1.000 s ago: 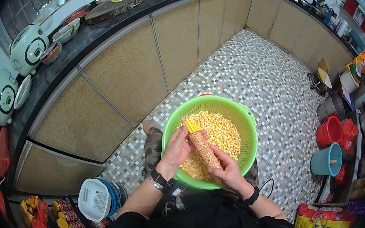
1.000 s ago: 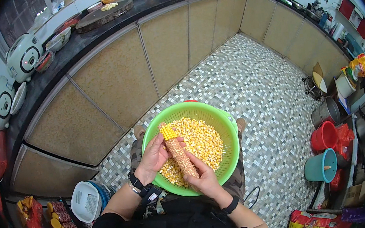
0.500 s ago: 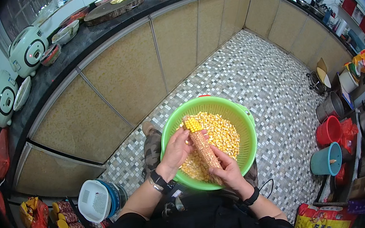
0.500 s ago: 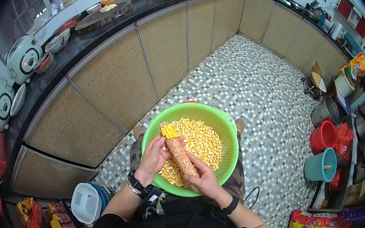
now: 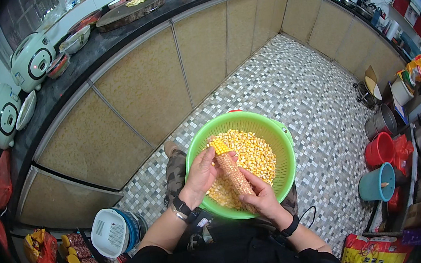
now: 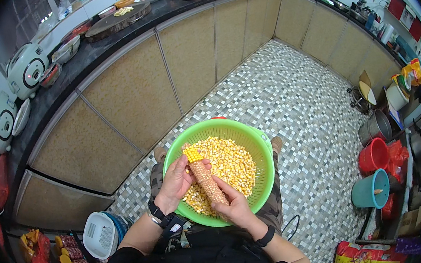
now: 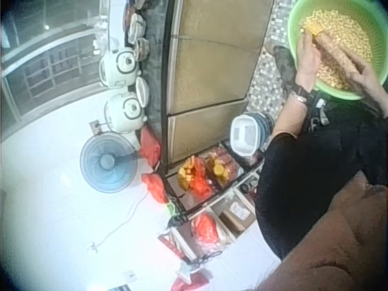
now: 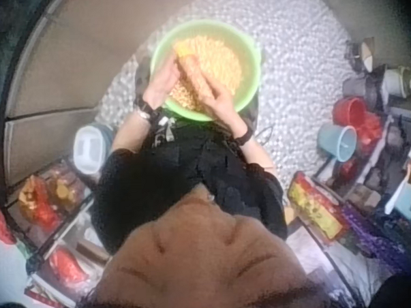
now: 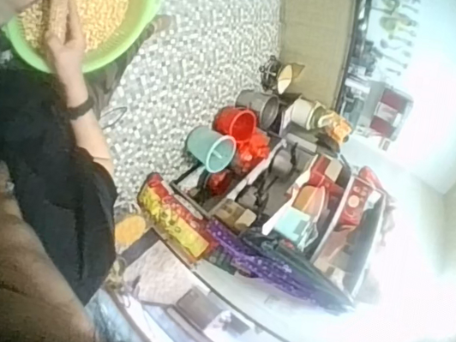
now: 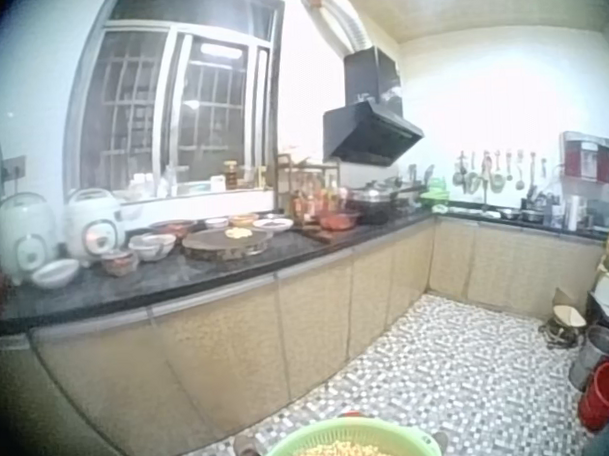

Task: Stripping kernels from a cob of corn into a plastic bowl by hand.

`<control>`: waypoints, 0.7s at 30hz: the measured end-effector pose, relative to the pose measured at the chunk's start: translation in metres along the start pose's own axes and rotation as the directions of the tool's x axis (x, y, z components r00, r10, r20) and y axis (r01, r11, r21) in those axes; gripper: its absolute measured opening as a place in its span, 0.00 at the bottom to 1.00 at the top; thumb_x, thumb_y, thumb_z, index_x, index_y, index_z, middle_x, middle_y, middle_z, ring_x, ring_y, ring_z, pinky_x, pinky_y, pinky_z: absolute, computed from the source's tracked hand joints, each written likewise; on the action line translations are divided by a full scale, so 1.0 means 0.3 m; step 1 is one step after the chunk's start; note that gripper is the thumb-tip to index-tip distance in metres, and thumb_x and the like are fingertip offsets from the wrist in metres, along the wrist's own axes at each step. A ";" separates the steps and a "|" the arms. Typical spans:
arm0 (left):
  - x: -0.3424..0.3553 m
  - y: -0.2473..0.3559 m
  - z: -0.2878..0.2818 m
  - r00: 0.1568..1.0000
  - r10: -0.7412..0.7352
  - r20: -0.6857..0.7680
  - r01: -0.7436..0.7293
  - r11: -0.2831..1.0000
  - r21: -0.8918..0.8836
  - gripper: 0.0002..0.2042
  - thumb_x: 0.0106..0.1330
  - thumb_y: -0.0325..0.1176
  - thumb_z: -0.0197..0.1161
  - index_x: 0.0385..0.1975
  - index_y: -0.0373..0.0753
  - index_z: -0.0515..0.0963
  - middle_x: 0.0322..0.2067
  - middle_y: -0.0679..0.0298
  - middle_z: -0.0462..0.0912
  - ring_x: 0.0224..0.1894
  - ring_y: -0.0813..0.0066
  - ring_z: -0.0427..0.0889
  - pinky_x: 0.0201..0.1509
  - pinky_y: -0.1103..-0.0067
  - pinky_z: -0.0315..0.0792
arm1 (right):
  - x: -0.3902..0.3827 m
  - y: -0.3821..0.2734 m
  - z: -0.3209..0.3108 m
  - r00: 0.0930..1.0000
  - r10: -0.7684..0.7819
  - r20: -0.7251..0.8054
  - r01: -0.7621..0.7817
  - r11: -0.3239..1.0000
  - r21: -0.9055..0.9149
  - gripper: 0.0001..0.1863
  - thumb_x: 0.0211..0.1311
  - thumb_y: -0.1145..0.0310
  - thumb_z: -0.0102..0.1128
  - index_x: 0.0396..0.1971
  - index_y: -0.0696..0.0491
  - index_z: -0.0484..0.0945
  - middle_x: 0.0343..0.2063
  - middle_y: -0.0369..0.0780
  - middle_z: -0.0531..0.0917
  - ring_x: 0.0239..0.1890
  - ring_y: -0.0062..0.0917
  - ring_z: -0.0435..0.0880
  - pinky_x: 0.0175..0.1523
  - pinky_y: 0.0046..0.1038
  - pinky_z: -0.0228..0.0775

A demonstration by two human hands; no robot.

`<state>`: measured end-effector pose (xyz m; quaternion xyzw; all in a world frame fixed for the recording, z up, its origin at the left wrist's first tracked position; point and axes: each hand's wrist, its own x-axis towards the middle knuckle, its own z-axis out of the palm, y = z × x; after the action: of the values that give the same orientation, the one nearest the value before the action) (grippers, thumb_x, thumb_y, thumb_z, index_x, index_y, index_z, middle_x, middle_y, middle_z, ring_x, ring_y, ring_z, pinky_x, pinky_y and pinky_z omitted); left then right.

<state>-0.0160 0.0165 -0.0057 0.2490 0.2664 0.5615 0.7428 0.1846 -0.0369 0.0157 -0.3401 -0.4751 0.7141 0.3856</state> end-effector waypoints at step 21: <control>-0.010 0.027 0.045 1.000 0.027 0.003 -0.027 0.997 0.071 0.24 0.73 0.46 0.39 0.59 0.33 0.60 0.49 0.46 0.75 0.52 0.56 0.76 0.57 0.62 0.71 | -0.001 -0.010 0.008 0.999 0.008 -0.034 -0.007 0.999 0.046 0.39 0.50 0.82 0.59 0.65 0.60 0.56 0.61 0.40 0.66 0.61 0.22 0.66 0.64 0.24 0.55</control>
<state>-0.0132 0.0146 0.0101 0.2794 0.2818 0.5615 0.7261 0.1833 -0.0374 0.0193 -0.3450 -0.4507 0.7204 0.3985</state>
